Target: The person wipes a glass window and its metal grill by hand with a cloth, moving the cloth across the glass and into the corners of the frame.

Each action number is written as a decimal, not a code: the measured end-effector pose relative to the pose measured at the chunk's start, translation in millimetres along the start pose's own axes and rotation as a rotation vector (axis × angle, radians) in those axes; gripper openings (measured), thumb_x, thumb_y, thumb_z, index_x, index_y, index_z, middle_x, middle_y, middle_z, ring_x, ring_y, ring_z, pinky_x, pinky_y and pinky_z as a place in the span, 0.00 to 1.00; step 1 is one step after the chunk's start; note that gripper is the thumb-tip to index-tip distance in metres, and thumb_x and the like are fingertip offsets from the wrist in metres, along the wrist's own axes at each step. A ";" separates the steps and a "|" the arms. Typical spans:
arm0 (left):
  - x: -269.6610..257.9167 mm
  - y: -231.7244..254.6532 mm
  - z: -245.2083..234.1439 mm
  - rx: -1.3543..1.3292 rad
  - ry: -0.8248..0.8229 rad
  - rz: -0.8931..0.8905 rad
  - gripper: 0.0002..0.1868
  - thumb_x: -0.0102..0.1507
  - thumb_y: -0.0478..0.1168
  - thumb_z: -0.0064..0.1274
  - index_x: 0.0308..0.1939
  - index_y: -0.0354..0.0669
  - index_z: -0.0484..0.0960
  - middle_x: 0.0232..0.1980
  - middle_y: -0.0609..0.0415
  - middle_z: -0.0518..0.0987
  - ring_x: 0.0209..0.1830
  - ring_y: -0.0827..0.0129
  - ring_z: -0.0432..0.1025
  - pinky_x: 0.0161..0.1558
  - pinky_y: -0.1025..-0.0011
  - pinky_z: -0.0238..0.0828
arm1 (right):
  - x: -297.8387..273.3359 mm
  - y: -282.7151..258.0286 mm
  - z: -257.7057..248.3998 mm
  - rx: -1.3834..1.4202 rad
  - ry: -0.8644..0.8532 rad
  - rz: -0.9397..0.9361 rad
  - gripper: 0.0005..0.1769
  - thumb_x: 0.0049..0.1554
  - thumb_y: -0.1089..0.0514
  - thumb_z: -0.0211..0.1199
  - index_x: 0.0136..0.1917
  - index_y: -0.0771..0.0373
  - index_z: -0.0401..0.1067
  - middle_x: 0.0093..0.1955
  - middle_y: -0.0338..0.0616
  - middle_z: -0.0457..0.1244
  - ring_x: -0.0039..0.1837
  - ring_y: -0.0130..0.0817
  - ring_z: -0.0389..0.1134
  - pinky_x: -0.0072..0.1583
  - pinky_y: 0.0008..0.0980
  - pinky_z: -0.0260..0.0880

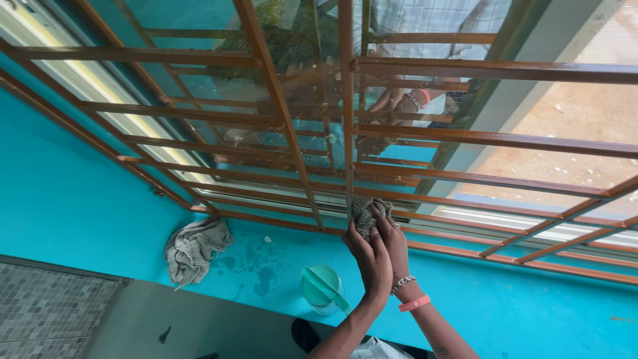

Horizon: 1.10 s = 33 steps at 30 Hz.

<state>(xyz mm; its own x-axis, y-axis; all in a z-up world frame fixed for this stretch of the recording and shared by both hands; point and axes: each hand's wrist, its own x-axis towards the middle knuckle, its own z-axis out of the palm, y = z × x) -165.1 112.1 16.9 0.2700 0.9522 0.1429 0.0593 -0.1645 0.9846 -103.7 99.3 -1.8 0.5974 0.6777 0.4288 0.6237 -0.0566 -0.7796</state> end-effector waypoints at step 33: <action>-10.4 -22.6 21.2 -0.074 -0.134 -0.282 0.34 0.68 0.45 0.37 0.76 0.40 0.47 0.72 0.40 0.55 0.74 0.48 0.55 0.71 0.53 0.56 | -14.4 12.8 -20.5 0.010 -0.076 0.113 0.28 0.52 0.57 0.67 0.66 0.54 0.70 0.66 0.52 0.63 0.61 0.53 0.70 0.57 0.43 0.73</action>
<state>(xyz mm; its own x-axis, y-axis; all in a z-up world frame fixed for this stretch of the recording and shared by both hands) -148.8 100.5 -9.0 0.3770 0.9146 -0.1461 0.0805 0.1248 0.9889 -94.0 73.8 -8.6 0.6230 0.7214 0.3025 0.5496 -0.1285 -0.8255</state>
